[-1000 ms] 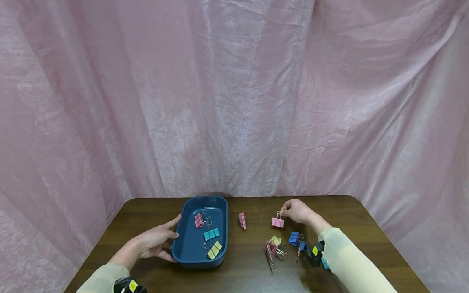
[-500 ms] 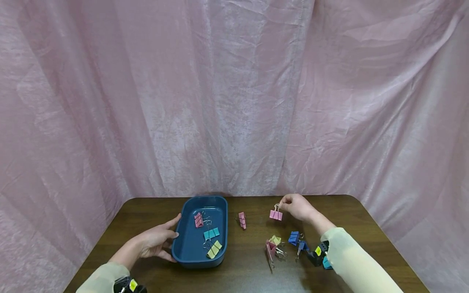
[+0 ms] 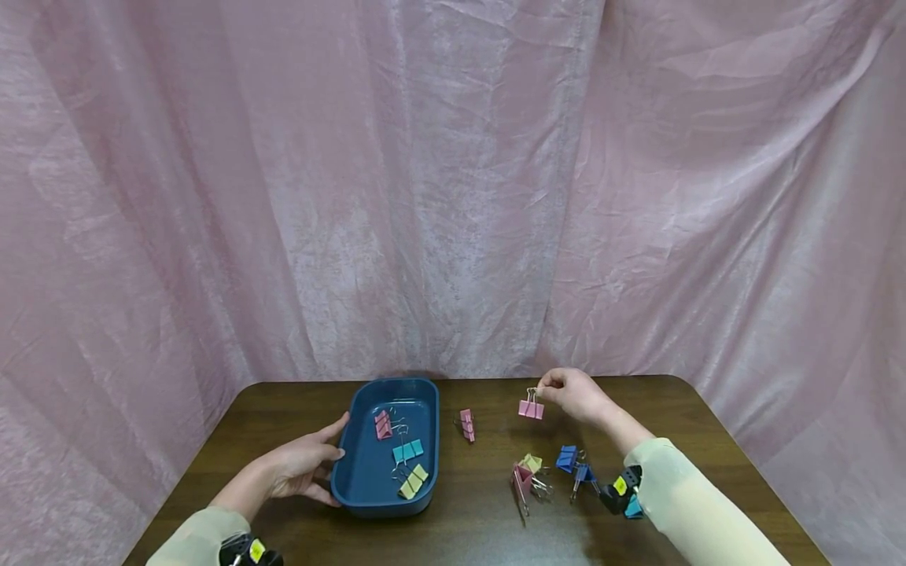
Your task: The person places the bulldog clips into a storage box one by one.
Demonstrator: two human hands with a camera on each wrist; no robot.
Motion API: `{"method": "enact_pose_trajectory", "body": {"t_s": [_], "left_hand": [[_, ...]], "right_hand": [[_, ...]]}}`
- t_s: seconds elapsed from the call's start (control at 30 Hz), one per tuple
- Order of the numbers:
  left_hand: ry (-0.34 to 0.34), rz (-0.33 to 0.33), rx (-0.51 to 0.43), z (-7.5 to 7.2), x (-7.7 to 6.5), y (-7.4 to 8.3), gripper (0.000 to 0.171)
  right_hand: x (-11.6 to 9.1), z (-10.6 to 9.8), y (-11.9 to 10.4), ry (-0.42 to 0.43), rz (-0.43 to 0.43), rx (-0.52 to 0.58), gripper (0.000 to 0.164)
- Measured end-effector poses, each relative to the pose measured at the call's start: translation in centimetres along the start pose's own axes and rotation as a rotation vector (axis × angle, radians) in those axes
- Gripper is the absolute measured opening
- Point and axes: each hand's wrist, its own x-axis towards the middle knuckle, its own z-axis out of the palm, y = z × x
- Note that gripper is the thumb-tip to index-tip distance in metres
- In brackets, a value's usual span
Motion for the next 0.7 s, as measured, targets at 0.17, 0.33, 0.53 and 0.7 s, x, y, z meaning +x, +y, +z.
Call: {"method": "enact_pose_trajectory", "body": {"t_s": [0.17,0.33,0.53,0.7], "left_hand": [[0.002,0.001,0.002,0.0,0.1,-0.1,0.075],[0.007,-0.002,0.002,-0.1,0.1,-0.2,0.074],[0.022,-0.008,0.004,-0.1,0.1,-0.1,0.074],[0.029,-0.013,0.003,-0.1,0.1,0.0,0.073]], "right_hand": [[0.0,-0.2,-0.4,0.005,-0.006,-0.002,0.008],[-0.1,-0.6,-1.0,0.027,-0.021,-0.052,0.007],[-0.2,-1.2,-1.8,0.041,-0.044,-0.086,0.007],[-0.2,-1.3,-2.5,0.053,-0.086,-0.094,0.007]]}}
